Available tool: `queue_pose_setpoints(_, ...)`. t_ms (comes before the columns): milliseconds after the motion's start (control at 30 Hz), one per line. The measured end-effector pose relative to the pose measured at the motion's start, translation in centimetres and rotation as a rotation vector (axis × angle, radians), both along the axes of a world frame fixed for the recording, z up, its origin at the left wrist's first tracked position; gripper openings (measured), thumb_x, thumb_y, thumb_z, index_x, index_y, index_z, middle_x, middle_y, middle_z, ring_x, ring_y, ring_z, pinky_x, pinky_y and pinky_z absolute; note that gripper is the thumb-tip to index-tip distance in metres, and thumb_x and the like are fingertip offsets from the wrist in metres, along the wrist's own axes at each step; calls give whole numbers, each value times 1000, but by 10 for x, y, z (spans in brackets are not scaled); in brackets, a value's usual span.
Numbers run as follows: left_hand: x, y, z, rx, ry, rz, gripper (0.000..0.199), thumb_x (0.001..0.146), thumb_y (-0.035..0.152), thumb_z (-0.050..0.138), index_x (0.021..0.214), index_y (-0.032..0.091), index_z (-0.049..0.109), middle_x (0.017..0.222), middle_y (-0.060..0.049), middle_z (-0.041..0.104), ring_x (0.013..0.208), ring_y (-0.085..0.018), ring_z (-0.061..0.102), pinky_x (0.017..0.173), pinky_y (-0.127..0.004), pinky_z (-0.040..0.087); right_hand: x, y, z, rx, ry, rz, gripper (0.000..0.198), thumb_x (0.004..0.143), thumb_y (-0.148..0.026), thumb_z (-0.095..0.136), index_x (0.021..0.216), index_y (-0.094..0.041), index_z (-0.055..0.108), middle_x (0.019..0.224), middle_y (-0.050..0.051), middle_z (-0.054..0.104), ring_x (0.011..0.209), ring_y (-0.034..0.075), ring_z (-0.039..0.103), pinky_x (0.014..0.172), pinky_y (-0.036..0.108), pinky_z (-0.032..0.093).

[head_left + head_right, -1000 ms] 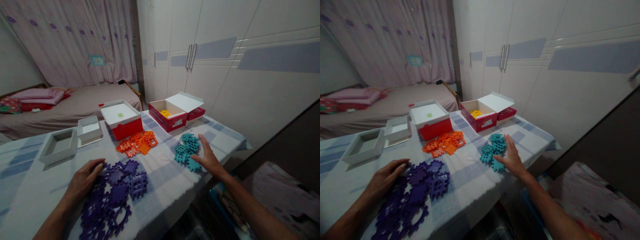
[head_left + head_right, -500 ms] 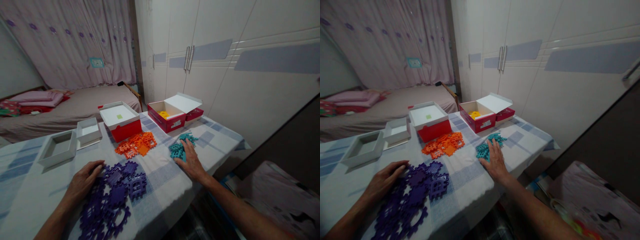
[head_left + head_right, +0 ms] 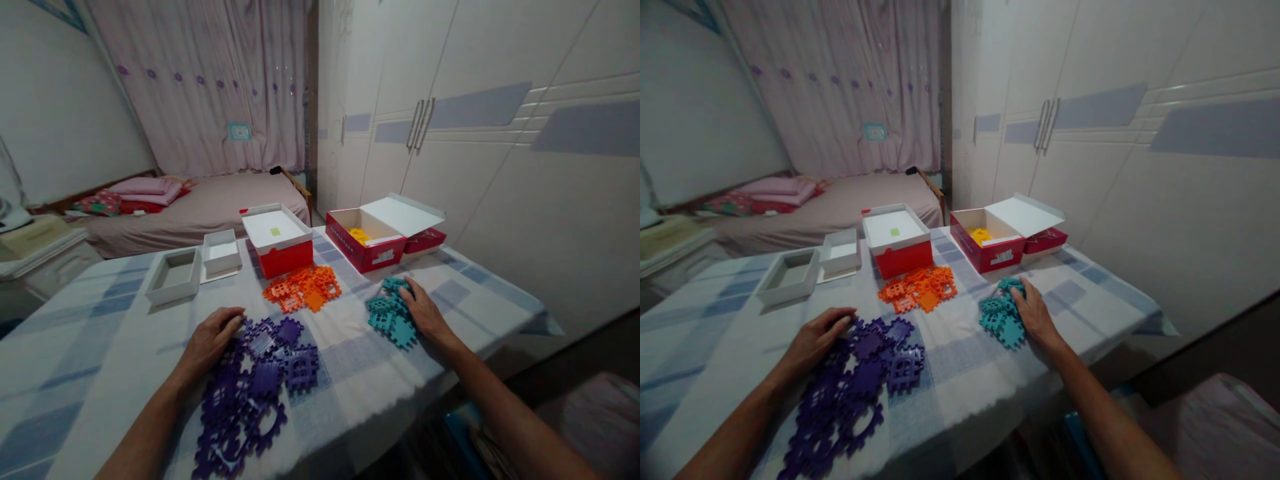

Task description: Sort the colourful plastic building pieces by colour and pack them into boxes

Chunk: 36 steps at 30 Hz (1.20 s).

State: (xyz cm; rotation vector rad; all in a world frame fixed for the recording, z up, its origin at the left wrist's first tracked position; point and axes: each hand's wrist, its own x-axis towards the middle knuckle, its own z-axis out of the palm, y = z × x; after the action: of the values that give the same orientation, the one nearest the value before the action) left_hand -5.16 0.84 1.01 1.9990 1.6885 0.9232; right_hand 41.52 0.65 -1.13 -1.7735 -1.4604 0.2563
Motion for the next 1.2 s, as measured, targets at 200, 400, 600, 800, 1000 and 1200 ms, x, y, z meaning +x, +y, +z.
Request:
queue_pose_setpoints(200,1,-1,1,5,-14,2,47,79,56,47,99,20,70,104,-9,72,100,-25,65,94,-40,48,-41,3,37,193,-342,77,66,83,-56,52,137,-19,45,149,16,37,139,35,29,110,59,27)
queue_pose_setpoints(400,1,-1,0,1,-35,-12,43,82,52,47,100,19,69,102,-9,71,98,-25,65,92,-41,49,-123,64,72,53,-306,619,66,83,-50,58,138,-16,44,145,16,43,136,27,39,111,47,33)
queue_pose_setpoints(600,2,-2,-1,22,-52,-11,38,84,46,48,100,19,69,103,-9,71,100,-23,64,93,-38,49,-182,124,95,187,-375,512,54,88,-33,54,137,-13,44,144,17,43,132,26,41,107,43,36)
queue_pose_setpoints(800,0,-1,-4,29,-50,-19,34,86,42,48,100,20,69,102,-8,70,99,-23,64,92,-39,48,-214,142,107,219,-801,661,46,82,-22,61,128,-18,53,131,12,57,127,28,44,101,43,33)
queue_pose_setpoints(1000,1,-1,-6,27,-73,-10,35,86,42,47,99,19,69,101,-8,70,99,-23,63,92,-40,47,-225,152,113,190,-824,575,20,91,-17,48,103,-17,63,106,8,67,101,22,58,87,35,35)
queue_pose_setpoints(1200,4,-1,-2,121,-369,83,43,85,52,49,104,19,70,109,-10,69,109,-26,60,100,-43,42,-235,121,120,469,-969,735,18,96,-20,42,99,-18,60,99,6,64,90,19,55,82,35,32)
